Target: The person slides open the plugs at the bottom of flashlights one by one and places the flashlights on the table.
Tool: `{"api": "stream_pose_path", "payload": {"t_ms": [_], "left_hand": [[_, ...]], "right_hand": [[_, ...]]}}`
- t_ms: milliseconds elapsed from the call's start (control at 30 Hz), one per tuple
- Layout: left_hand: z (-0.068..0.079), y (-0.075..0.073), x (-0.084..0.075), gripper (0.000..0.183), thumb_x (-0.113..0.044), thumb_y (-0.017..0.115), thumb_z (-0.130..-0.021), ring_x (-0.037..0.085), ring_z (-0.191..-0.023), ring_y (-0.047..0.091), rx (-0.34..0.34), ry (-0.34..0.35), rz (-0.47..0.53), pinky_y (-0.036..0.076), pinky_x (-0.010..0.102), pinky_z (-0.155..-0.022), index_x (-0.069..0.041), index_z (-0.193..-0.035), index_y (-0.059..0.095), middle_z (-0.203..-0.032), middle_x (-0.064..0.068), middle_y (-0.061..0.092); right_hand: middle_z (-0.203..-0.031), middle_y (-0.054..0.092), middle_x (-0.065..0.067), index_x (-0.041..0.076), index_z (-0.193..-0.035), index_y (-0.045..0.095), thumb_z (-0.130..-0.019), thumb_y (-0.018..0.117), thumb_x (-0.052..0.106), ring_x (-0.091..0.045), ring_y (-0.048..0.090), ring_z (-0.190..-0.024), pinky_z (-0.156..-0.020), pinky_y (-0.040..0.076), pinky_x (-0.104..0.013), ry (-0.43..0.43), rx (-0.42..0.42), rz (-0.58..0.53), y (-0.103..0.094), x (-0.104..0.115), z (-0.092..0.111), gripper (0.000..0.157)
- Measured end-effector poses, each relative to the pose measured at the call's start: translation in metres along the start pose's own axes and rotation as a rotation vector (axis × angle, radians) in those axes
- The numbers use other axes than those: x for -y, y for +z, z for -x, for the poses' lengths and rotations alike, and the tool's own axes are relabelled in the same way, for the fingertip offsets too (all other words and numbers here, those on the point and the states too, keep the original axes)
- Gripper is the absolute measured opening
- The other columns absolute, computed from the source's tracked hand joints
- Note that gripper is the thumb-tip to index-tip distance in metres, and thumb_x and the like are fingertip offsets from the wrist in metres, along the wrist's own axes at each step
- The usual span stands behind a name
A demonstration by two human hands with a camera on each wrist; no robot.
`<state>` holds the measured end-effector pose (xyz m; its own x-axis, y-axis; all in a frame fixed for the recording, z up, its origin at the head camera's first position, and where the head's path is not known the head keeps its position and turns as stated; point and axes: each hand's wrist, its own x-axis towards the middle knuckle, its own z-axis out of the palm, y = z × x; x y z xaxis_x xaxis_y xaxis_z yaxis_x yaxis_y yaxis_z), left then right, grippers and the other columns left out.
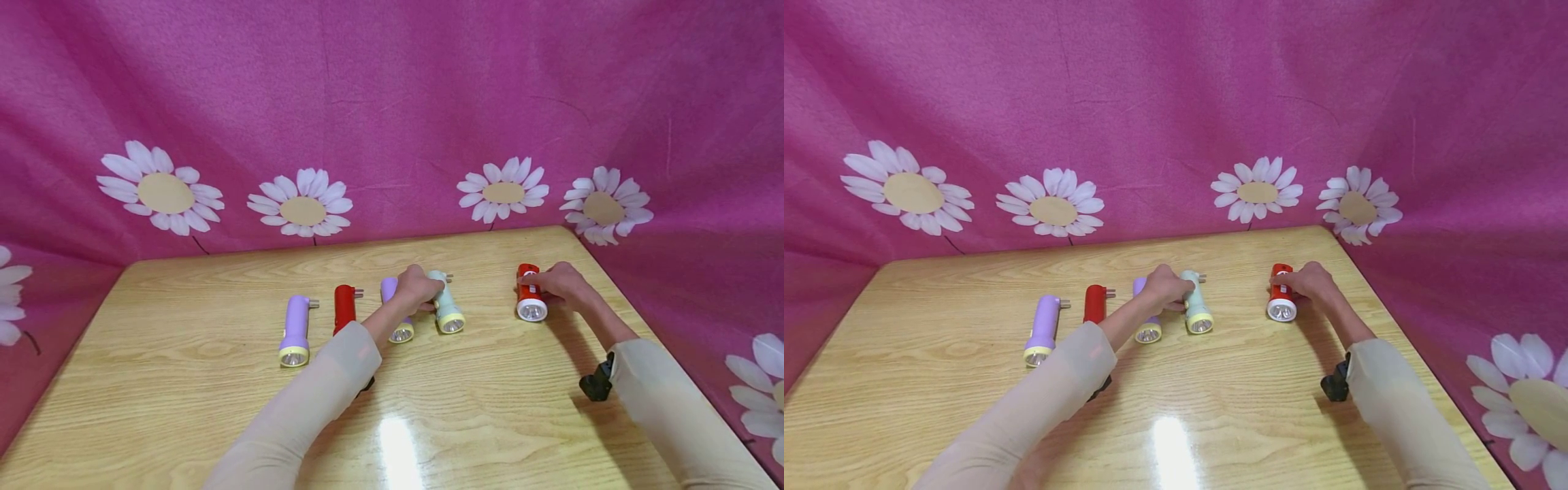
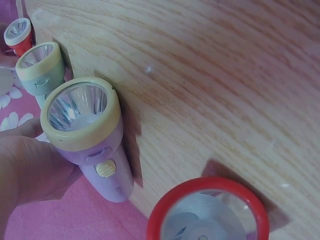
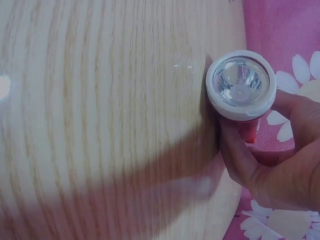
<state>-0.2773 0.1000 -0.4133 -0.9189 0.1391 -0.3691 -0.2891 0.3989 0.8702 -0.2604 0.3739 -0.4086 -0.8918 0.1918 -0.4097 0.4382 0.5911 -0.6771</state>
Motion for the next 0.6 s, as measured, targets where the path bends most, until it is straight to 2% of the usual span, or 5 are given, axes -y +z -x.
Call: {"api": "stream_pose_path", "payload": {"t_ms": [333, 600], "left_hand": [[-0.0003, 0.0005, -0.0005, 0.016, -0.005, 0.061, -0.084, 0.029, -0.079, 0.064, 0.001, -0.006, -0.012, 0.056, 0.028, -0.061, 0.001, -0.089, 0.046, -0.084, 0.014, 0.052], [0.001, -0.0002, 0.0, 0.016, -0.006, 0.061, -0.085, 0.028, -0.082, 0.062, 0.0, 0.005, -0.009, 0.056, 0.028, -0.062, 0.001, -0.089, 0.046, -0.086, 0.013, 0.052]], "right_hand": [[-0.1, 0.052, -0.017, -0.014, -0.112, 0.045, -0.08, 0.069, 0.034, -0.019, 0.059, -0.072, -0.07, 0.055, -0.032, 0.014, -0.006, -0.018, 0.0024, 0.0004, -0.0017, 0.063], [-0.096, 0.054, -0.016, -0.014, -0.11, 0.045, -0.08, 0.07, 0.032, -0.017, 0.059, -0.071, -0.067, 0.055, -0.031, -0.018, -0.019, -0.017, 0.0028, 0.0006, -0.0018, 0.061]]}}
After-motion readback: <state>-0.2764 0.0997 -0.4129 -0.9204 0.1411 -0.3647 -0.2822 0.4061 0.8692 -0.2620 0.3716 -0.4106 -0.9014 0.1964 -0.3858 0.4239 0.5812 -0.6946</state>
